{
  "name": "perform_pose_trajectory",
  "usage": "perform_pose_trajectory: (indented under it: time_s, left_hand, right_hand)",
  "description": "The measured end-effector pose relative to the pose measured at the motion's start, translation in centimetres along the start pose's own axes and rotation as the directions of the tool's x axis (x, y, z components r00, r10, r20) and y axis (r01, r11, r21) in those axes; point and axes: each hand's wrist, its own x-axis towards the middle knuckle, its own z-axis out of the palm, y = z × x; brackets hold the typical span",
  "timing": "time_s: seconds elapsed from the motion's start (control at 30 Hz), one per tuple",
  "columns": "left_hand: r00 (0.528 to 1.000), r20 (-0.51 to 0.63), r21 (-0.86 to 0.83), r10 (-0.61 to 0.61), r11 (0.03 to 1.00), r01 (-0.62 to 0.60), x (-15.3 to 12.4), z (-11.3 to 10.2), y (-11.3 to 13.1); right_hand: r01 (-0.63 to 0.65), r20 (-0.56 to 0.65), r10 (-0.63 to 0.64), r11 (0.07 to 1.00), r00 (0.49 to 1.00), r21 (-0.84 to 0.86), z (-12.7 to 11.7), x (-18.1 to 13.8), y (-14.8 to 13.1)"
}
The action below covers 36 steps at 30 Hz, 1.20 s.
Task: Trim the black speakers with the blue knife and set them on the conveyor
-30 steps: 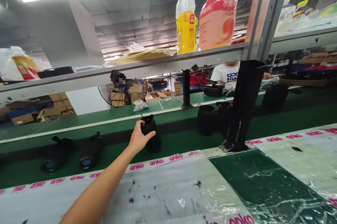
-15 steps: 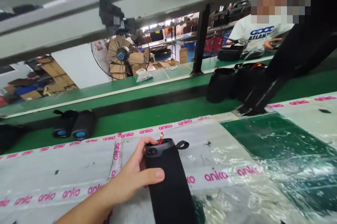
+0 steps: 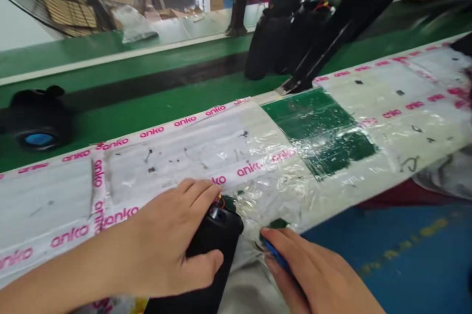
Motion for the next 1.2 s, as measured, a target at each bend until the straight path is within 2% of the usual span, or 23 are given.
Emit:
perform_pose_trajectory:
  time_s: [0.07,0.17,0.3,0.63,0.87,1.07,1.2]
  left_hand:
    - [0.993,-0.019,0.001,0.115,0.993,-0.115,0.7,0.3,-0.3]
    - [0.957,-0.068,-0.105,0.281,0.952,-0.287,1.6,1.1,-1.4]
    - [0.922,-0.148,-0.146,0.357,0.914,-0.378,2.2,2.0,-2.5]
    - [0.903,-0.166,-0.170,0.396,0.891,-0.421,2.3,2.0,-3.2]
    - [0.895,-0.177,-0.162,0.410,0.885,-0.437,2.5,1.9,-2.9]
    - [0.926,-0.106,-0.270,0.362,0.886,-0.377,2.5,2.1,-2.4]
    - [0.938,-0.107,-0.254,0.330,0.903,-0.347,2.5,2.1,-2.0]
  right_hand:
    - [0.058,0.005,-0.058,0.995,0.998,-0.081,0.1,0.5,0.0]
    - [0.064,0.039,-0.061,0.995,0.997,-0.081,0.4,0.6,0.0]
    - [0.061,0.080,-0.054,0.995,0.995,-0.082,0.4,0.8,-0.3]
    - [0.098,0.132,-0.081,0.986,0.988,-0.132,0.1,1.9,-0.8]
    - [0.181,0.123,-0.151,0.940,0.981,-0.288,-0.1,1.7,-1.0]
    - [0.165,0.202,-0.089,0.901,0.975,-0.400,0.5,1.5,-1.4]
    - [0.111,0.236,-0.028,0.931,0.971,-0.347,0.1,1.9,-1.6]
